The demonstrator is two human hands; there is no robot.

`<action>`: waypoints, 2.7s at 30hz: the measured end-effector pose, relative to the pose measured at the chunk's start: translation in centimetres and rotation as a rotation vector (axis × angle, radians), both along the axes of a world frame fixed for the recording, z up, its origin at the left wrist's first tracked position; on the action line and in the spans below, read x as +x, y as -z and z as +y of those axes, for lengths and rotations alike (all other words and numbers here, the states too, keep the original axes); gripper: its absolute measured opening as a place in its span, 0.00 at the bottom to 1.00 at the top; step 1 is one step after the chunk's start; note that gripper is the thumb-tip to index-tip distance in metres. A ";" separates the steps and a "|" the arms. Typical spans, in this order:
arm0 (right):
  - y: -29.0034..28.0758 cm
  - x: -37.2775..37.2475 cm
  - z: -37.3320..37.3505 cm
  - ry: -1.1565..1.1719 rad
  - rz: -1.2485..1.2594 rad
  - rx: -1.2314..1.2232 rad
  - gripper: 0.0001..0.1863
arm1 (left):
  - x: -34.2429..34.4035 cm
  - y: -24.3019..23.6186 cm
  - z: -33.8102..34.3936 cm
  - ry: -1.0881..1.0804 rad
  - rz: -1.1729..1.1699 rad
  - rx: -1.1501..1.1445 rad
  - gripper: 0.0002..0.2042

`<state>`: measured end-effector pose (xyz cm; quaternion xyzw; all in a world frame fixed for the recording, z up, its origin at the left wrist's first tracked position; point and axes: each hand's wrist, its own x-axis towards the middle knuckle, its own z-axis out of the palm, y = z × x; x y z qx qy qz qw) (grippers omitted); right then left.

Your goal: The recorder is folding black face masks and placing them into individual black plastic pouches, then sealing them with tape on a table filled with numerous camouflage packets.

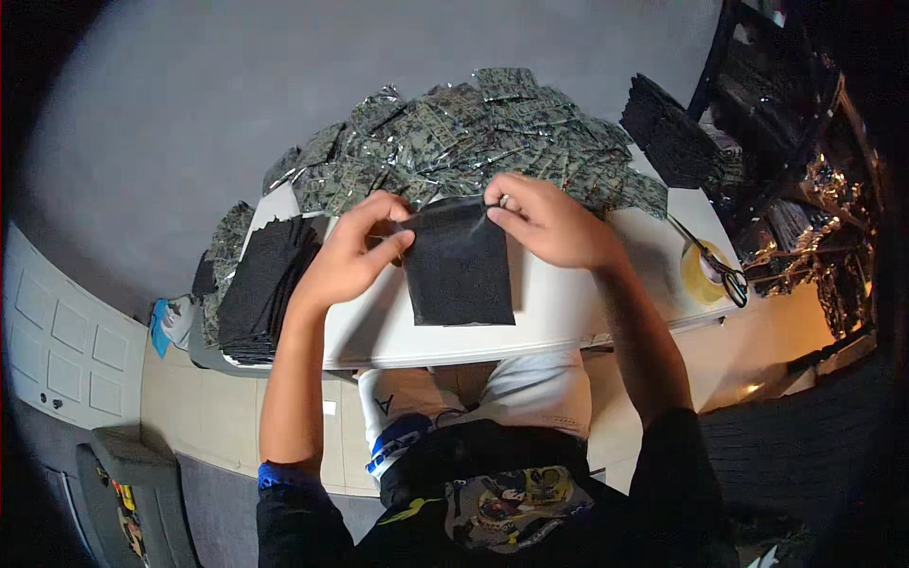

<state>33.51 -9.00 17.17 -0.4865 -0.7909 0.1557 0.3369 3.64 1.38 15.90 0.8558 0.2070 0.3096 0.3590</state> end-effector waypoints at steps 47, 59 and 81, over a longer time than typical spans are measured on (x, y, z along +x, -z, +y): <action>17.1 -8.1 -2.7 0.387 -0.459 -0.067 0.39 | 3.2 15.2 -3.0 -0.360 0.477 0.218 0.33; 16.5 -7.9 -3.4 0.392 -0.416 -0.004 0.40 | 1.6 14.1 6.8 -0.192 0.178 -0.003 0.09; 13.2 -3.6 0.9 0.164 1.079 -0.018 0.41 | 1.6 0.6 1.7 0.136 0.250 -0.072 0.08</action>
